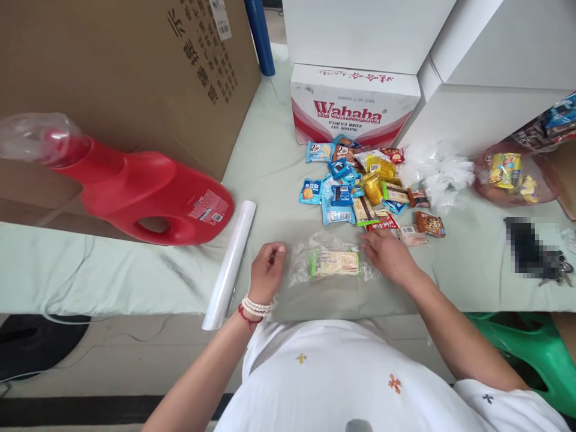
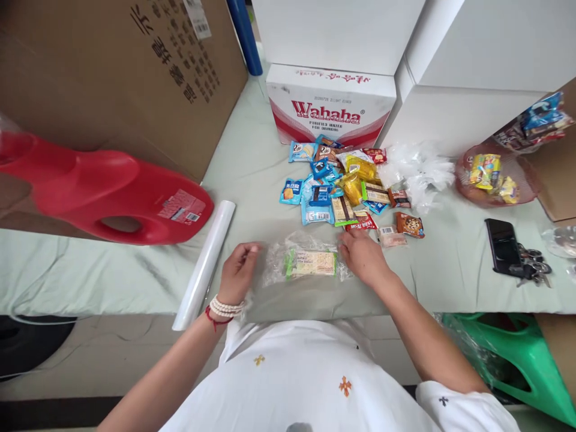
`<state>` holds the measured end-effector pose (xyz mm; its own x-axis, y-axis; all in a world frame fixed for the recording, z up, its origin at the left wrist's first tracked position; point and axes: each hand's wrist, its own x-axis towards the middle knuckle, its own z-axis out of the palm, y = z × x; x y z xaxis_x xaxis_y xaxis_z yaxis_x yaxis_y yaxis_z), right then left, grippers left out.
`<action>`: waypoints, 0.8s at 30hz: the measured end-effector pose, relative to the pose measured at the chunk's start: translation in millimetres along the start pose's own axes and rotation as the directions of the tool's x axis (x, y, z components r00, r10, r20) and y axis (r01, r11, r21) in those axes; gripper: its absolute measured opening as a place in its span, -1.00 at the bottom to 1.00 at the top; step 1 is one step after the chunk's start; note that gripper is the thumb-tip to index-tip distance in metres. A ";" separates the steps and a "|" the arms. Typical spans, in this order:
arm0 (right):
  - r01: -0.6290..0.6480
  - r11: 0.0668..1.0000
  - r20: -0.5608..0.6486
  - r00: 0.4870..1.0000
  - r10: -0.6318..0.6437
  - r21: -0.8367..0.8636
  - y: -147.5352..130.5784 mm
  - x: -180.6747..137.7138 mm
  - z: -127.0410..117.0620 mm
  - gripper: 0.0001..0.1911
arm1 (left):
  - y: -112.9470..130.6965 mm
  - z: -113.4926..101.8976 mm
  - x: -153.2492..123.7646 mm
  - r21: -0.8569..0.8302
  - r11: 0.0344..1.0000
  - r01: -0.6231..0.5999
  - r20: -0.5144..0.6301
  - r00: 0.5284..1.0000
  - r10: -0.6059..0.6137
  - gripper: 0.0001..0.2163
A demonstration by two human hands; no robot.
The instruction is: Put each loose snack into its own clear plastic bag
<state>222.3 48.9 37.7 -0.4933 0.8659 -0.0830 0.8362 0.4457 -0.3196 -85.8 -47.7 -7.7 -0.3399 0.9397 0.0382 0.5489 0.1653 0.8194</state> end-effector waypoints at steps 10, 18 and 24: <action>0.348 0.895 -0.103 0.937 -0.333 0.279 -56.4 -34.8 51.3 -0.60 | 31.3 4.3 41.5 -0.041 0.858 -0.512 0.652 0.637 0.412 -0.36; 0.375 0.839 -0.152 0.927 -0.343 0.395 -40.9 -37.0 62.0 -0.57 | 0.7 -31.3 60.0 -0.048 0.750 -0.659 0.739 0.482 0.471 -0.72; 0.367 0.863 -0.122 0.930 -0.347 0.347 -42.2 -36.2 61.3 -0.59 | 4.7 -65.8 57.1 0.435 0.739 -0.515 0.257 0.857 0.446 -0.80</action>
<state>190.1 -15.2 -3.6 -0.7194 0.6785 0.1488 0.4571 0.6237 -0.6340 -152.8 -13.0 35.9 0.1499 0.9564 0.2508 0.9125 -0.2315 0.3374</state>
